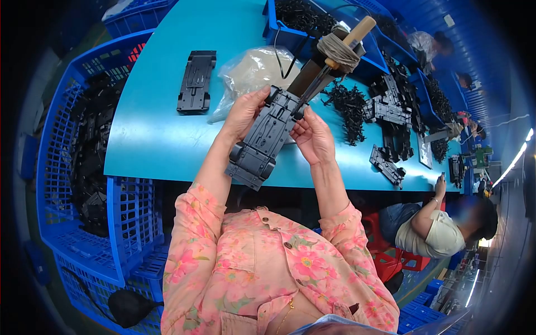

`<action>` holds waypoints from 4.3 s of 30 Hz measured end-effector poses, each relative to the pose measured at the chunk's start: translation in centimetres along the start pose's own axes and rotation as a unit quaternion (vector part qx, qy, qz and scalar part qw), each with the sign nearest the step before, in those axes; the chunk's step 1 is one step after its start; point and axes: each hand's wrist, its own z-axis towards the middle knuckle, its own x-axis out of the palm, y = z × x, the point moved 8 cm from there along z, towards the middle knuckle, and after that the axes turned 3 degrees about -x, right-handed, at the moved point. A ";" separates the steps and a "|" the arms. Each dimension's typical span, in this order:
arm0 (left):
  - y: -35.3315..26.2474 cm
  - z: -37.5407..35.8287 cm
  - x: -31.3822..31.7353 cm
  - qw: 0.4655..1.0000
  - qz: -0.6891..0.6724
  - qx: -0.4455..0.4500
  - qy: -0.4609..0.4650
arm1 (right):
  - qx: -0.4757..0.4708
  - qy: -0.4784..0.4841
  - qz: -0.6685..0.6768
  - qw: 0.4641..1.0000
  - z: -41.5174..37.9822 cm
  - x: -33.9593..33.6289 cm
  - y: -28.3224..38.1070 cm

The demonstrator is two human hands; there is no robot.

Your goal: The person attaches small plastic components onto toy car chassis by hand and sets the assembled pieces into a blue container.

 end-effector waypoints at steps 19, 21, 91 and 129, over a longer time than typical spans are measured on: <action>0.1 0.1 0.0 1.000 -0.020 -0.002 0.010 | -0.018 0.035 -0.011 0.999 0.0 0.1 0.1; 0.1 0.2 -0.1 1.000 -0.021 -0.002 0.013 | -0.017 0.031 -0.011 0.999 0.0 0.2 0.1; -2.5 -3.1 -1.0 0.953 0.256 0.088 -0.133 | -0.219 -0.068 0.128 0.965 2.7 -29.5 22.6; 0.5 -17.6 -7.2 0.980 -0.078 0.032 -0.180 | -0.375 -0.161 -0.661 0.630 -4.4 -13.8 13.7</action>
